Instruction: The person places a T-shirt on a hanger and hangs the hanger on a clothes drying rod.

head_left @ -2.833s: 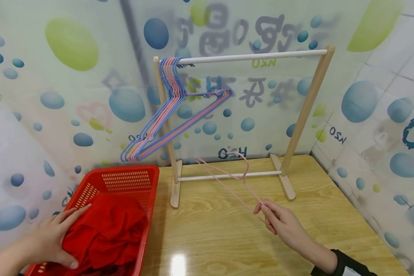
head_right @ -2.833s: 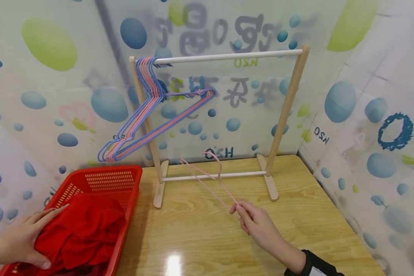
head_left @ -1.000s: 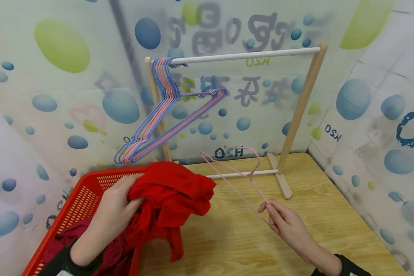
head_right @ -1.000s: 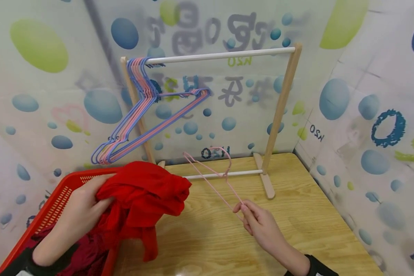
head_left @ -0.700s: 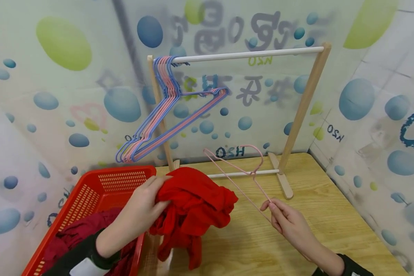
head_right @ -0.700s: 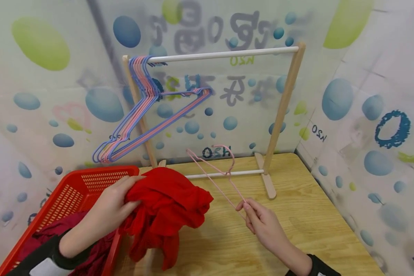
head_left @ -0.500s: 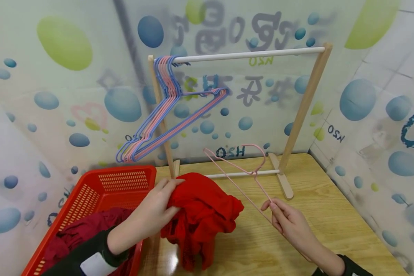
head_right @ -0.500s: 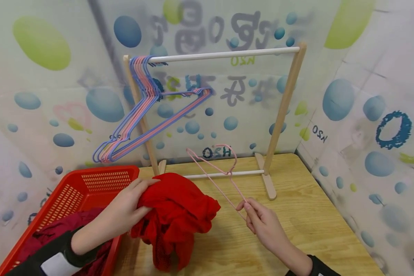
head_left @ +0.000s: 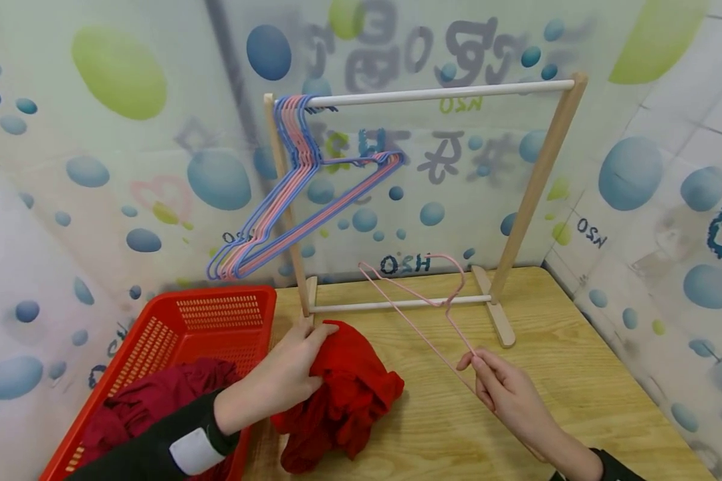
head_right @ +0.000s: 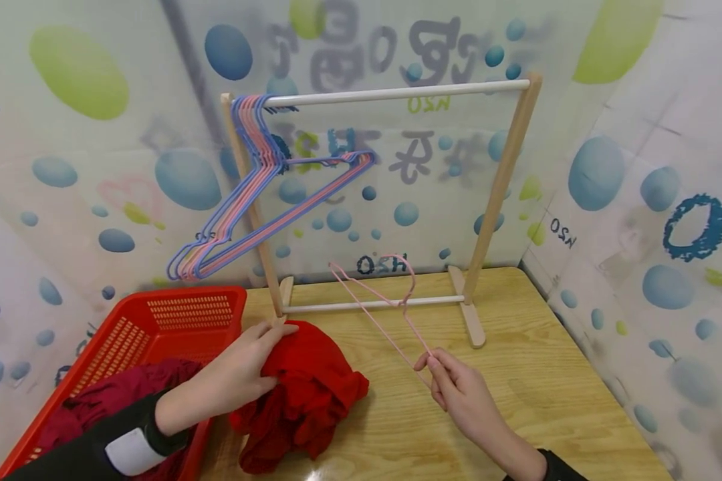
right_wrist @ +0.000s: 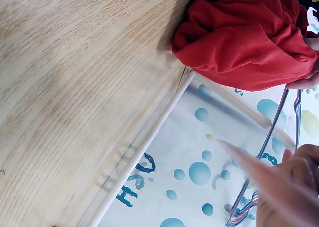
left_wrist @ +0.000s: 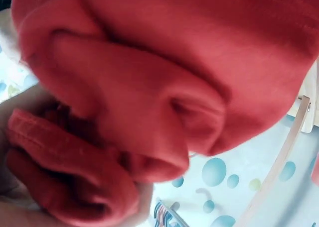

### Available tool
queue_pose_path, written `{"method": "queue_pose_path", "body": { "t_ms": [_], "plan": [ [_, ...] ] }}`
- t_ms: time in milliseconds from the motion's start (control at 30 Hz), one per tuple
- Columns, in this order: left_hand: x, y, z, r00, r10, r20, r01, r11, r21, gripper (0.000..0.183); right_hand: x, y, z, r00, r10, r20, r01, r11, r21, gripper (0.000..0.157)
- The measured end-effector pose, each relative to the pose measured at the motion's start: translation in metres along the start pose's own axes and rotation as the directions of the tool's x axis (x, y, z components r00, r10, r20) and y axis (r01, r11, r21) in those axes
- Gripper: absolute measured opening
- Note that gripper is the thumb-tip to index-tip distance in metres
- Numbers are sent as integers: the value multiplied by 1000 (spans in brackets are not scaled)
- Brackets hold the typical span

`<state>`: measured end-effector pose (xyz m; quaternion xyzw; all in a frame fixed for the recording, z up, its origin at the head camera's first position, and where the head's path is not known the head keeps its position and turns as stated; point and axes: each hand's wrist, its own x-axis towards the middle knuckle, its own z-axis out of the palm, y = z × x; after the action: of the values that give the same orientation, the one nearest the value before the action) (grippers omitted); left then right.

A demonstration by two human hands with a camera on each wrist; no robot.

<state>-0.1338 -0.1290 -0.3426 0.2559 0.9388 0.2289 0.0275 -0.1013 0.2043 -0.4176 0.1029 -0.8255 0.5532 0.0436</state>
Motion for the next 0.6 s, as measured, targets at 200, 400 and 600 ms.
{"method": "queue_pose_path", "body": {
  "t_ms": [200,400,600],
  "plan": [
    [1,-4,1,996,-34,78,37,999,-37,76,0,-2,2,1000,14,12,-14,1000,11,30],
    [-3,-8,1,989,-57,136,69,994,-83,89,-1,-3,2,999,46,15,-46,999,13,30],
    [-7,-14,-1,976,-15,219,37,994,-100,112,-1,0,2,997,75,13,-75,997,3,31]
  ]
}}
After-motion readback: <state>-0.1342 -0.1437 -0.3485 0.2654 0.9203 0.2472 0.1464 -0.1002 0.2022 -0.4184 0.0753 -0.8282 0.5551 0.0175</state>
